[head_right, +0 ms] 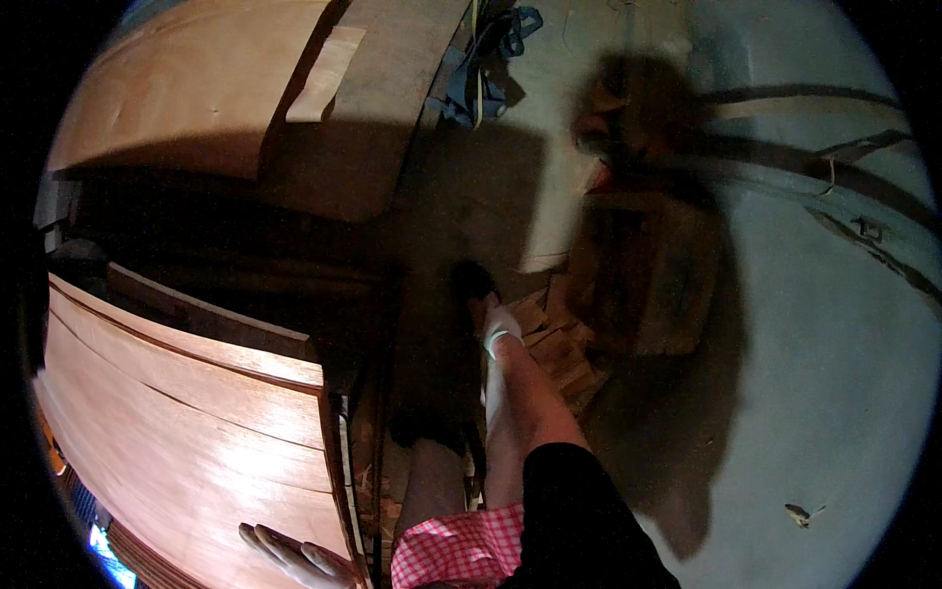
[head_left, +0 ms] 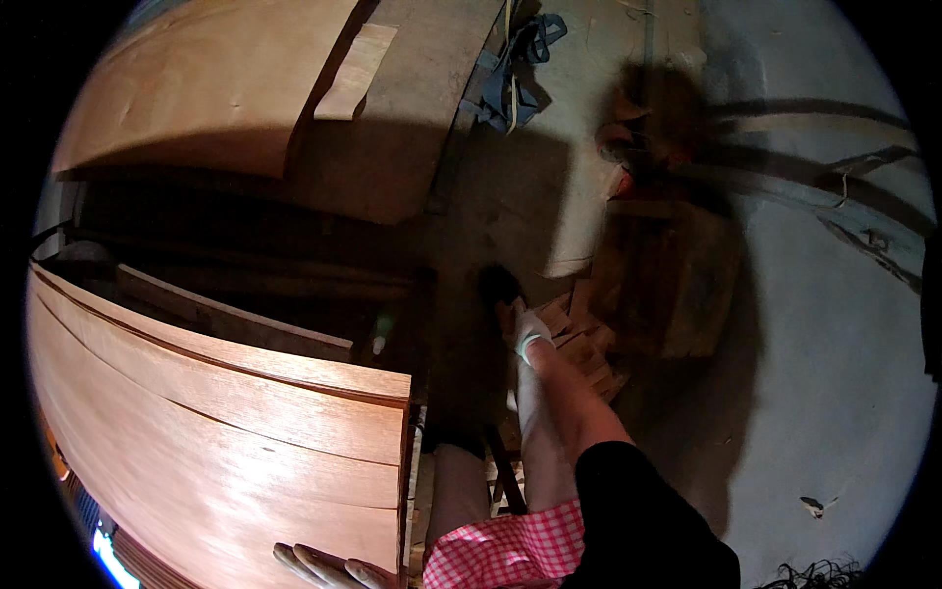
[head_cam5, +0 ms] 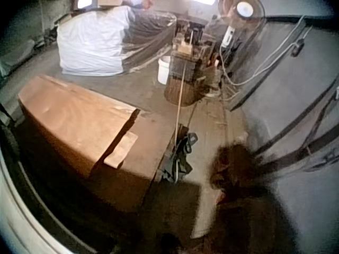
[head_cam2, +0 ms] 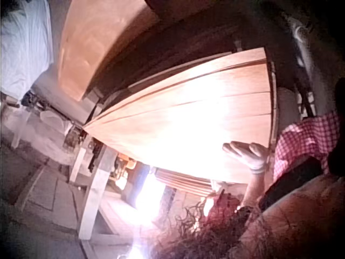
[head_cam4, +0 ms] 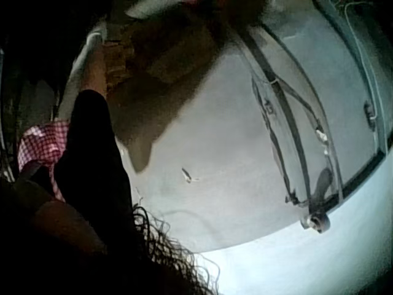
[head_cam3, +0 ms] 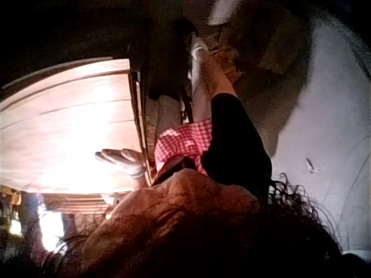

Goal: The person lifts large, thin wooden panels from a pile and places them onto a metal workbench. They align the panels with the help of a coworker, stacking them one by one. The person also briefly handles a thin wooden strip near the end of the clip.

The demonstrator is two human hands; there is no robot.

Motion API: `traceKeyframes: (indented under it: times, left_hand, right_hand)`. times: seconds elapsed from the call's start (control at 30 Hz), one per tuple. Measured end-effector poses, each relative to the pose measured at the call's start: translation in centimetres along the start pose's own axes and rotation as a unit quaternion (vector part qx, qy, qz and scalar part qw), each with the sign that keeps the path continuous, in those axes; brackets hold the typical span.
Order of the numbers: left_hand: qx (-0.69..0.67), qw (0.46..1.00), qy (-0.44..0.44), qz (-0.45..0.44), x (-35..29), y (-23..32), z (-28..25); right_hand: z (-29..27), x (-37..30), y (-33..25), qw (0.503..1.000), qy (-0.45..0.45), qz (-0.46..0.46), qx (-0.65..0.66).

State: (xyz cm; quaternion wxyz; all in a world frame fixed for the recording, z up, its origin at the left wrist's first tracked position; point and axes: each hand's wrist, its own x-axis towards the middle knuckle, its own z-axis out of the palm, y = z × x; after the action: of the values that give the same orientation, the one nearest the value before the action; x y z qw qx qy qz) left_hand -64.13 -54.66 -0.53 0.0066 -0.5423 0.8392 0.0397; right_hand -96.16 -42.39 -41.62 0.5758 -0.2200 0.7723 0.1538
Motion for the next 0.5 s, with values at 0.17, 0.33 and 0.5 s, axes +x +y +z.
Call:
traceKeyframes:
  times: [0.17,0.33,0.5]
  left_hand:
    - [0.01,1.0,0.007,0.012,0.6,0.4,-0.6]
    - [-0.13,0.985,0.077,0.08,-0.6,3.0,-3.4]
    - [-0.282,0.951,-0.111,0.066,0.7,7.4,-0.9]
  right_hand:
    - [-3.2,-0.1,-0.9,0.992,-0.087,-0.048,-0.074]
    - [-1.3,-0.2,0.2,0.999,-0.008,0.018,0.025]
    - [-2.5,3.4,3.1,0.982,-0.136,-0.046,-0.122]
